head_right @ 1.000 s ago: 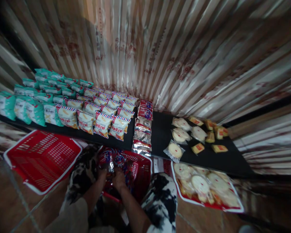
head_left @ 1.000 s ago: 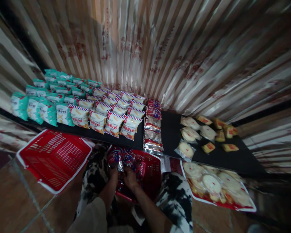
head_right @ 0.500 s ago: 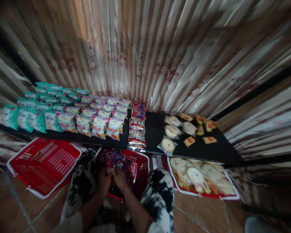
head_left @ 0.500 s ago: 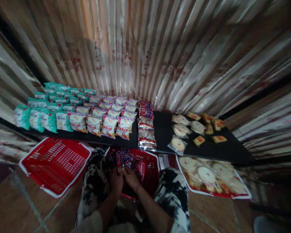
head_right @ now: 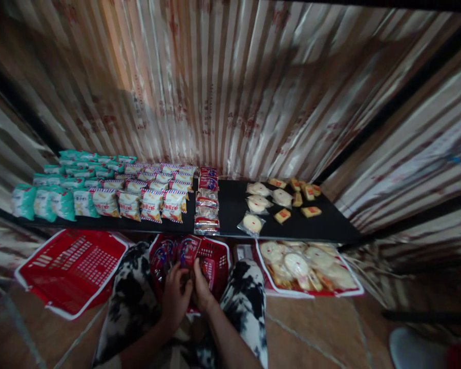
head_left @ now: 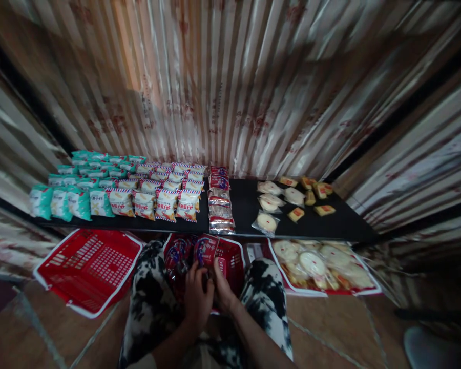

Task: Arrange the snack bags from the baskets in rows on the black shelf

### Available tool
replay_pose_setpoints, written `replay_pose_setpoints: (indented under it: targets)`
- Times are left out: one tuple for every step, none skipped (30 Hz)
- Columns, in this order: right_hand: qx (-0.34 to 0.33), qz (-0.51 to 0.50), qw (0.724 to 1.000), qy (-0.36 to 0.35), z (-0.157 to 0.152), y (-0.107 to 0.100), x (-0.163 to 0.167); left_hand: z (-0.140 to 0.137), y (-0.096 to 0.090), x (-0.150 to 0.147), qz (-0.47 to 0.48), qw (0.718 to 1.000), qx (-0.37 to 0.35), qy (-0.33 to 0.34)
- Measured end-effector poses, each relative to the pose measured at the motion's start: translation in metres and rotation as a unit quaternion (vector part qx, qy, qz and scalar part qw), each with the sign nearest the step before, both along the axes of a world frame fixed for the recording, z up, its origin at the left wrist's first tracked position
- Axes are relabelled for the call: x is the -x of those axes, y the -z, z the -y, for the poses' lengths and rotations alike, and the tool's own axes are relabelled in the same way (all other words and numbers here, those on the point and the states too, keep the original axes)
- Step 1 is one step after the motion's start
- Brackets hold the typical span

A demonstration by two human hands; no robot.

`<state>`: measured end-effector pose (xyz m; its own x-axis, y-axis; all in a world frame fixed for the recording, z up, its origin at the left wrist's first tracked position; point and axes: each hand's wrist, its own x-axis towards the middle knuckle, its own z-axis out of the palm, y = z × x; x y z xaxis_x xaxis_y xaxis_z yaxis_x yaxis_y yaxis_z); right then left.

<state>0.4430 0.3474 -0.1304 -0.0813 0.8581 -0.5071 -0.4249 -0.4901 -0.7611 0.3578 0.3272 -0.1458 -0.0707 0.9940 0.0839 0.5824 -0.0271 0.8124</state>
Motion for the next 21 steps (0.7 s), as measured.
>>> replay_pose_setpoints:
  targets:
    - [-0.006, -0.022, 1.0, 0.004, 0.002, -0.006, -0.003, 0.002, -0.005, 0.0, -0.003, 1.0, -0.015, 0.016]
    - [-0.009, -0.044, 0.999, 0.009, 0.004, -0.01, -0.006, 0.003, -0.009, -0.001, -0.006, 0.999, -0.03, 0.029]
    - [-0.013, -0.061, 0.998, 0.015, 0.005, -0.014, -0.009, 0.004, -0.014, -0.001, -0.009, 0.998, -0.046, 0.039]
    - [-0.016, -0.07, 0.997, 0.023, 0.007, -0.017, -0.012, 0.004, -0.019, -0.001, -0.012, 0.997, -0.061, 0.046]
    - [-0.015, -0.076, 0.997, 0.028, 0.008, -0.019, -0.015, 0.004, -0.024, -0.002, -0.013, 0.996, -0.077, 0.052]
    - [-0.008, -0.082, 0.996, 0.027, 0.009, -0.021, -0.018, 0.004, -0.028, -0.002, -0.013, 0.994, -0.093, 0.058]
    - [0.002, -0.088, 0.996, 0.022, 0.01, -0.024, -0.021, 0.003, -0.032, -0.001, -0.01, 0.992, -0.109, 0.059]
    - [0.012, -0.096, 0.995, 0.015, 0.011, -0.026, -0.024, 0.002, -0.035, -0.001, -0.006, 0.991, -0.124, 0.055]
    - [0.021, -0.105, 0.994, 0.008, 0.011, -0.029, -0.027, 0.0, -0.038, 0.0, 0.001, 0.99, -0.136, 0.046]
    - [0.026, -0.114, 0.993, 0.001, 0.01, -0.033, -0.029, -0.003, -0.04, 0.001, 0.009, 0.989, -0.145, 0.035]
    - [0.029, -0.121, 0.992, -0.004, 0.01, -0.037, -0.032, -0.005, -0.04, 0.002, 0.02, 0.989, -0.148, 0.022]
    - [0.031, -0.128, 0.991, -0.009, 0.009, -0.041, -0.034, -0.009, -0.04, 0.003, 0.037, 0.989, -0.141, 0.008]
    - [0.032, -0.134, 0.99, -0.013, 0.009, -0.045, -0.036, -0.012, -0.039, 0.004, 0.06, 0.99, -0.124, -0.004]
    - [0.032, -0.138, 0.99, -0.017, 0.008, -0.049, -0.038, -0.016, -0.037, 0.005, 0.09, 0.991, -0.095, -0.012]
    - [0.032, -0.14, 0.989, -0.02, 0.007, -0.052, -0.04, -0.019, -0.035, 0.005, 0.124, 0.99, -0.057, -0.016]
    - [0.032, -0.139, 0.989, -0.024, 0.006, -0.054, -0.042, -0.022, -0.033, 0.006, 0.159, 0.987, -0.013, -0.017]
    - [0.031, -0.136, 0.99, -0.025, 0.005, -0.056, -0.043, -0.025, -0.031, 0.006, 0.193, 0.981, 0.032, -0.013]
    - [0.029, -0.131, 0.991, -0.023, 0.004, -0.056, -0.045, -0.028, -0.03, 0.005, 0.223, 0.972, 0.073, -0.005]
    - [0.025, -0.126, 0.992, -0.018, 0.002, -0.056, -0.046, -0.029, -0.029, 0.004, 0.249, 0.963, 0.106, 0.004]
    - [0.02, -0.12, 0.993, -0.009, 0.0, -0.056, -0.048, -0.03, -0.029, 0.002, 0.272, 0.953, 0.132, 0.012]
    - [0.013, -0.113, 0.993, 0.001, -0.002, -0.055, -0.05, -0.031, -0.03, -0.001, 0.293, 0.944, 0.148, 0.017]
